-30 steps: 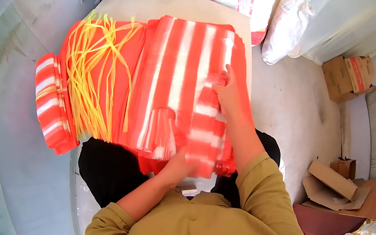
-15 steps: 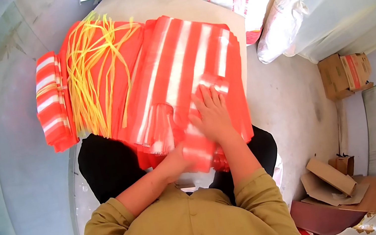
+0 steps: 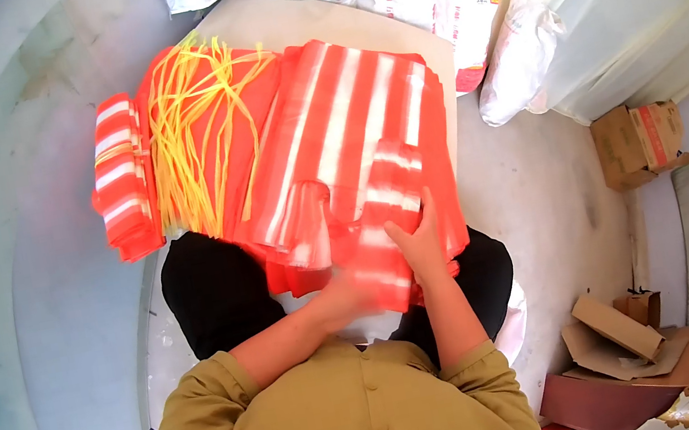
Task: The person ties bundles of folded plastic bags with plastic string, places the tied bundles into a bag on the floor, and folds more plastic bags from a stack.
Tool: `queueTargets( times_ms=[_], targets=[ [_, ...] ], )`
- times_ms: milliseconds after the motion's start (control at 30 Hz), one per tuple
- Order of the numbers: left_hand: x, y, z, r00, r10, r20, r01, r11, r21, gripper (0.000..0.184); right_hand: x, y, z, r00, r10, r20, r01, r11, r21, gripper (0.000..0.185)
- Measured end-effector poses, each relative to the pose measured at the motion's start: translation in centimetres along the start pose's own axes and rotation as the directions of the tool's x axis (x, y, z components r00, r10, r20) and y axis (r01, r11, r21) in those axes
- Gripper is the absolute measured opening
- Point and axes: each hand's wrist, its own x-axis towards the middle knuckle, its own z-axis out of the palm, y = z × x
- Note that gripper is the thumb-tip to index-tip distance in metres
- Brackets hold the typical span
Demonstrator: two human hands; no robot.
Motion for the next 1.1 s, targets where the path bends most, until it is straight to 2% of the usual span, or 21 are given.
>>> queueTargets(
  times_ms=[67, 167, 200, 233, 267, 367, 400, 433, 467, 500, 533, 567, 600, 700, 800, 900, 967, 1000, 1100],
  targets=[
    [-0.5, -1.1, -0.1, 0.995, 0.011, -0.096, -0.008, 0.999, 0.032, 0.063, -0.1, -0.2, 0.5, 1.0, -0.027, -0.015, 0.026, 0.995, -0.096, 0.1],
    [-1.0, -2.5, -2.3, 0.986, -0.155, -0.065, 0.168, 0.908, 0.383, 0.036, -0.4, -0.4, 0.7, 0.996, -0.092, -0.016, 0.088, 0.981, -0.171, 0.101],
    [-1.4, -2.3, -2.4, 0.988, -0.15, -0.03, 0.133, 0.748, 0.65, 0.029, -0.3, 0.2, 0.7, 0.994, -0.103, -0.019, 0.098, 0.98, -0.173, 0.1],
    [-1.9, -1.9, -2.5, 0.988, -0.157, -0.006, 0.086, 0.514, 0.854, 0.023, -0.2, 0.4, 0.9, 0.993, -0.116, -0.018, 0.111, 0.979, -0.169, 0.1],
    [-2.7, -1.3, -2.9, 0.985, -0.175, 0.003, 0.038, 0.227, 0.973, 0.02, -0.2, 0.5, 1.0, 0.992, -0.126, -0.013, 0.122, 0.975, -0.188, 0.099],
    [-4.4, 1.9, -4.1, 0.984, -0.064, 0.168, -0.153, 0.195, 0.969, 0.021, -0.2, 0.9, 1.0, 0.988, -0.153, -0.007, 0.147, 0.964, -0.223, 0.098],
    [-6.6, 6.2, -1.4, 0.995, -0.082, 0.062, -0.032, 0.33, 0.943, 0.019, 0.0, 1.5, 0.9, 0.987, -0.161, -0.009, 0.155, 0.962, -0.223, 0.099],
    [-6.1, 6.2, -3.6, 0.968, 0.163, 0.189, -0.243, 0.444, 0.862, 0.017, 0.0, 1.8, 1.0, 0.985, -0.17, -0.015, 0.162, 0.96, -0.228, 0.1],
    [-6.5, 7.7, -3.3, 0.959, 0.273, -0.071, -0.13, 0.649, 0.749, 0.017, -0.1, 1.5, 1.0, 0.986, -0.163, -0.02, 0.155, 0.967, -0.203, 0.099],
    [-5.5, 8.3, -5.5, 0.823, 0.546, -0.159, -0.232, 0.578, 0.782, 0.02, -0.1, 1.8, 1.1, 0.986, -0.167, -0.022, 0.158, 0.965, -0.21, 0.099],
    [-5.8, 10.1, -4.8, 0.638, 0.685, -0.352, -0.199, 0.588, 0.784, 0.019, 0.1, 2.1, 1.1, 0.985, -0.171, -0.026, 0.161, 0.963, -0.217, 0.099],
    [-6.1, 12.2, -4.9, 0.445, 0.821, -0.357, -0.066, 0.427, 0.902, 0.021, 0.2, 2.5, 1.0, 0.984, -0.176, -0.031, 0.165, 0.96, -0.225, 0.098],
    [-4.8, 12.5, -8.5, 0.297, 0.914, -0.275, -0.051, 0.303, 0.952, 0.028, 0.2, 2.3, 0.9, 0.984, -0.175, -0.028, 0.163, 0.957, -0.238, 0.098],
    [-3.5, 13.2, -13.1, 0.392, 0.883, -0.257, 0.185, 0.198, 0.962, 0.025, -0.1, 1.7, 0.9, 0.986, -0.164, -0.025, 0.153, 0.955, -0.254, 0.097],
    [-3.0, 13.1, -13.6, 0.52, 0.813, -0.26, 0.249, 0.147, 0.957, 0.027, -0.3, 1.0, 0.9, 0.988, -0.149, -0.028, 0.139, 0.965, -0.223, 0.096],
    [-3.4, 13.3, -12.3, 0.561, 0.767, -0.313, 0.272, 0.186, 0.944, 0.026, -0.4, 0.9, 0.8, 0.991, -0.128, -0.032, 0.119, 0.975, -0.189, 0.097],
    [-3.2, 12.6, -12.9, 0.476, 0.817, -0.326, 0.245, 0.233, 0.941, 0.025, -0.2, 0.7, 0.7, 0.994, -0.106, -0.035, 0.1, 0.983, -0.153, 0.098],
    [-3.2, 12.5, -13.0, 0.431, 0.838, -0.334, 0.23, 0.256, 0.939, 0.025, -0.2, 0.3, 0.7, 0.998, -0.054, -0.027, 0.053, 0.998, -0.038, 0.099],
    [-3.7, 13.2, -12.8, 0.387, 0.842, -0.376, 0.151, 0.344, 0.927, 0.023, -0.2, -1.3, 0.1, 0.996, 0.086, 0.019, -0.088, 0.957, 0.278, 0.1]
  ],
)
